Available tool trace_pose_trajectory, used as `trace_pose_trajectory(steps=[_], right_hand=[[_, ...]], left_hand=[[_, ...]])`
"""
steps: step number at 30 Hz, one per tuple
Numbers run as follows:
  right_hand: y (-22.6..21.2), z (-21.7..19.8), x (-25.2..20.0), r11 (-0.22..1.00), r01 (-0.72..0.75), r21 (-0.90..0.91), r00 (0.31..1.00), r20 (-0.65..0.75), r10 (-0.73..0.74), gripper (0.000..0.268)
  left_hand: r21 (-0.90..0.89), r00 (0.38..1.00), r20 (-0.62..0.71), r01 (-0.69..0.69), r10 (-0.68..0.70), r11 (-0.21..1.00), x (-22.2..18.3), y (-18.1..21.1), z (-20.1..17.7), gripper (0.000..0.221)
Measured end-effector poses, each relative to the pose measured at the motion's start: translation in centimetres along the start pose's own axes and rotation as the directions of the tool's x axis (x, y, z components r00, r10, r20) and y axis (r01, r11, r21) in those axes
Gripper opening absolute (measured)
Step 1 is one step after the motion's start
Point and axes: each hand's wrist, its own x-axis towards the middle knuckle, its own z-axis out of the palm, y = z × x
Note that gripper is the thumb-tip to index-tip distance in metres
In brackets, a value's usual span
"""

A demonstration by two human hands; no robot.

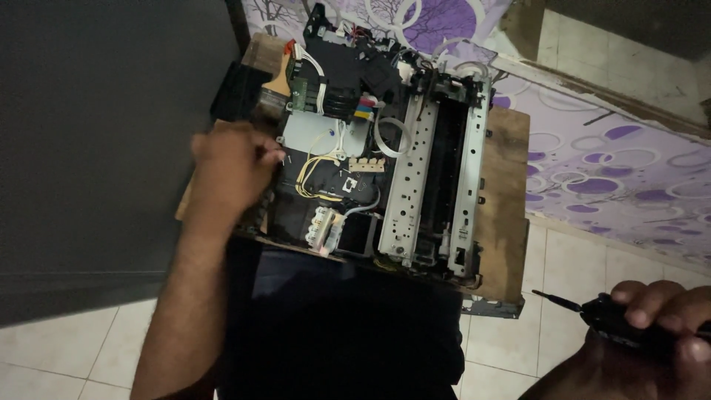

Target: A person is disassembling a printer by unscrewing its internal components and cleaning the parts with a brush.

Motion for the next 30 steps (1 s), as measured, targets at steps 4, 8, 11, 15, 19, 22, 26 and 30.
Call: trace_pose_trajectory(steps=[4,8,11,15,19,22,26,30], right_hand=[[2.3,-2.8,1.0,0.994,0.094,0.049,0.984,0.149,-0.100,0.016],[3.0,-2.0,1.2,0.949,0.085,0.303,0.989,0.089,-0.117,0.034],[3.8,-1.9,2.0,0.897,0.101,0.430,0.964,0.179,-0.195,0.051],[2.7,0.7,2.2,0.909,0.088,0.407,0.939,0.269,-0.212,0.047],[1.9,4.8,1.6,0.902,0.067,0.426,0.958,0.227,-0.178,0.044],[1.7,8.0,1.4,0.870,0.080,0.487,0.966,0.177,-0.188,0.048],[1.8,10.6,1.4,0.904,0.024,0.426,0.975,0.191,-0.116,0.054],[1.3,12.0,1.5,0.928,-0.024,0.371,0.977,0.204,-0.056,0.065]], left_hand=[[-0.128,0.979,-0.172,-0.133,0.110,0.983,-2.4,-0.3,-1.7,0.003],[-0.115,0.780,-0.512,-0.478,0.360,0.871,-5.3,2.8,-1.6,0.033],[-0.132,0.798,-0.426,-0.522,0.427,0.843,-6.6,7.1,0.0,0.059],[-0.072,0.835,-0.082,-0.549,0.544,0.833,-9.7,9.5,6.0,0.117],[-0.051,0.855,-0.047,-0.518,0.516,0.854,-10.6,10.4,8.7,0.122],[0.002,0.863,-0.076,-0.501,0.499,0.866,-10.7,10.6,9.5,0.126],[-0.105,0.826,-0.195,-0.553,0.529,0.826,-10.8,10.8,8.6,0.102],[-0.421,0.725,-0.223,-0.674,0.651,0.607,-10.2,12.2,5.4,0.028]])
